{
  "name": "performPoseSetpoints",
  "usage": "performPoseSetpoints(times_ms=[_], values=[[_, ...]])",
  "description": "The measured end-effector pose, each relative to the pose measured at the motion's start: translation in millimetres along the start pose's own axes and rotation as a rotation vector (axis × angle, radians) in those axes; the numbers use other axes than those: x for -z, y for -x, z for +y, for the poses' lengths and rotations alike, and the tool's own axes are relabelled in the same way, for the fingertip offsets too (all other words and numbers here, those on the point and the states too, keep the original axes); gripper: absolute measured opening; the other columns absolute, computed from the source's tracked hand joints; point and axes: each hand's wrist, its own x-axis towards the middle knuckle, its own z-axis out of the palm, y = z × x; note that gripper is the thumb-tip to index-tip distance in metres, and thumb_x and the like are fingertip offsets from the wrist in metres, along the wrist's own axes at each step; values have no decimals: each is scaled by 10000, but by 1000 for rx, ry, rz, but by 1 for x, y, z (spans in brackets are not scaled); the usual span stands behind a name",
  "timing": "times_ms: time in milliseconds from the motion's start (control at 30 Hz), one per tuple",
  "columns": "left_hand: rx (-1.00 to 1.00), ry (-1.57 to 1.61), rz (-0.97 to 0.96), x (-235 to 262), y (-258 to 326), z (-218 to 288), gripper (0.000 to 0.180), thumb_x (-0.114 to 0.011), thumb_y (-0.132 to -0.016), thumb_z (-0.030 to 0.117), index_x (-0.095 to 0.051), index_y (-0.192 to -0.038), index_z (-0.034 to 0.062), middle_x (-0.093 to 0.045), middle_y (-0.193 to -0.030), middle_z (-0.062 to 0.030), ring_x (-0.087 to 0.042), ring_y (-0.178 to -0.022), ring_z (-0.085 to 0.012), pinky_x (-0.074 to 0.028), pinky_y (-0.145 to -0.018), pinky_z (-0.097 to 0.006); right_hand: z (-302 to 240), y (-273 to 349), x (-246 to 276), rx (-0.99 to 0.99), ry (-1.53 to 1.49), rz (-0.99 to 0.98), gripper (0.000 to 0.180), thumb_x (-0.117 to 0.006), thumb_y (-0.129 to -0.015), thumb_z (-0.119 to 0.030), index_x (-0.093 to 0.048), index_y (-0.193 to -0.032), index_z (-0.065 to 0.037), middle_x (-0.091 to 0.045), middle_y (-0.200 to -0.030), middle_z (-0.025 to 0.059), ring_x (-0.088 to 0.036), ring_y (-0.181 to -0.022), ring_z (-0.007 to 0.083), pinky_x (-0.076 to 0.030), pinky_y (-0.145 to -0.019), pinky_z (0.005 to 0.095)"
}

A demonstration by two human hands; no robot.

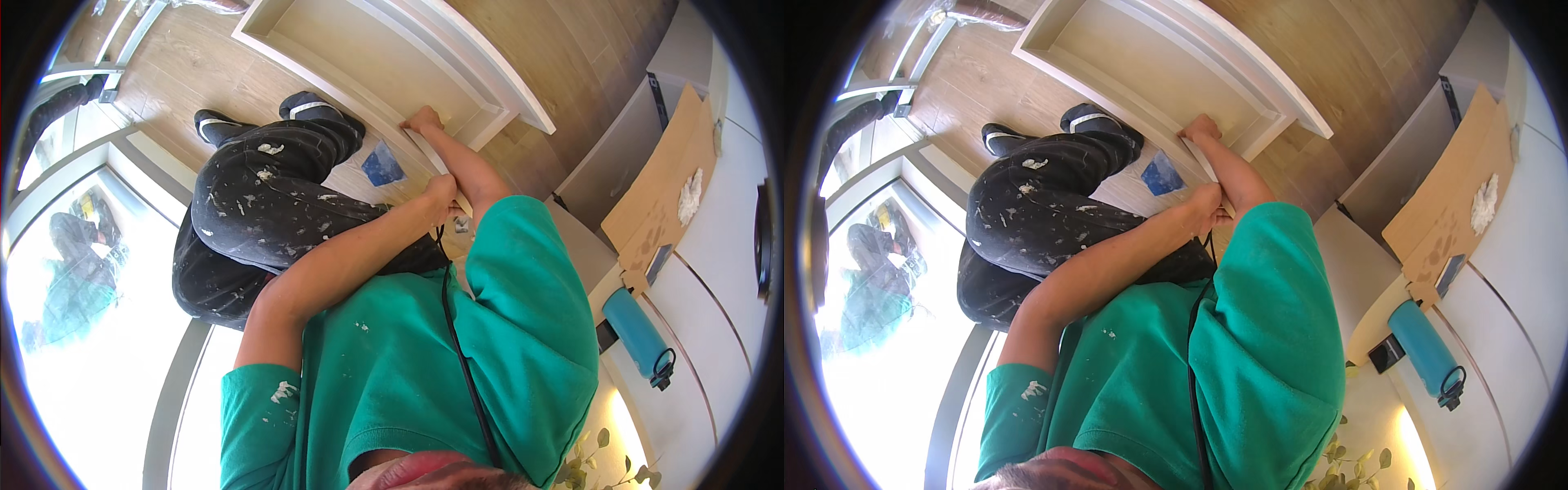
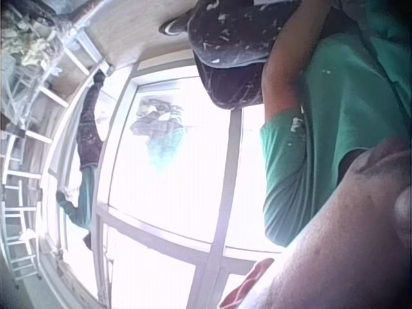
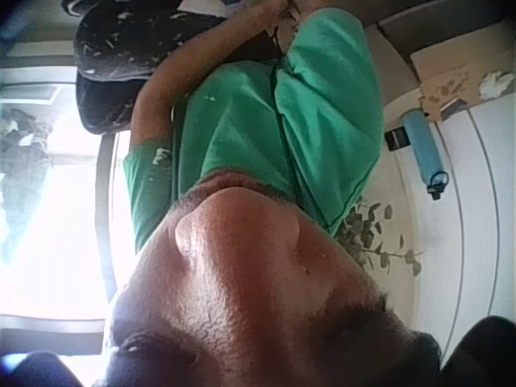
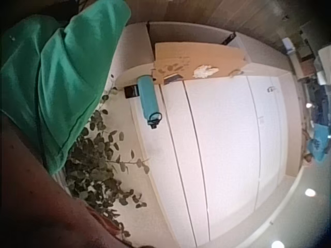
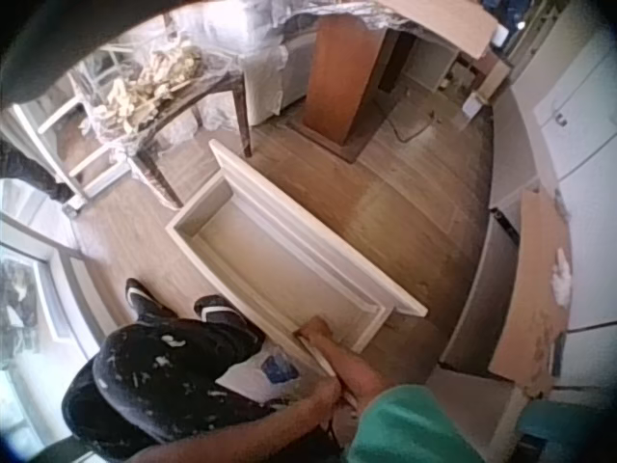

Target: The person applies strips of white tape to the internal edges and corner seams of a white wooden drawer by hand. They tear lengths of tape from a roll and press them firmly into place along the joints.

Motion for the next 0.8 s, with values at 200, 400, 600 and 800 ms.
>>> performPoseSetpoints(times_ms=[200, 400, 600, 800], values=[[2, 26, 10, -1, 0, 0, 337, -346, -961, 169, -583, -1116, -14, -675, -1053, -159, -684, -949, -299, -559, -851, -454, 0, 0, 0, 0, 9, -10, 637, -915, -643, -459, -720, -1122, -88, -713, -1188, 121, -676, -1114, 289, -536, -886, 436], [2, 23, 1, 0, -2, -1, 332, -351, -953, 156, -587, -1106, -21, -676, -1046, -162, -684, -949, -301, -562, -859, -454, -1, 2, 1, -7, 14, -9, 640, -912, -647, -453, -713, -1137, -93, -708, -1200, 119, -670, -1125, 290, -528, -905, 440], [-3, 3, 13, 0, 0, 0, 332, -348, -956, 151, -590, -1101, -25, -675, -1045, -163, -685, -945, -299, -573, -853, -448, -4, 4, 3, -24, 26, -2, 628, -908, -646, -450, -717, -1136, -107, -711, -1196, 111, -672, -1121, 282, -525, -903, 441], [-8, 37, 24, -2, 4, 3, 318, -357, -959, 140, -592, -1096, -25, -673, -1050, -162, -686, -938, -294, -574, -853, -448, -6, 5, 3, -21, 57, 10, 631, -910, -629, -464, -723, -1134, -137, -715, -1190, 100, -674, -1118, 280, -518, -904, 444]])
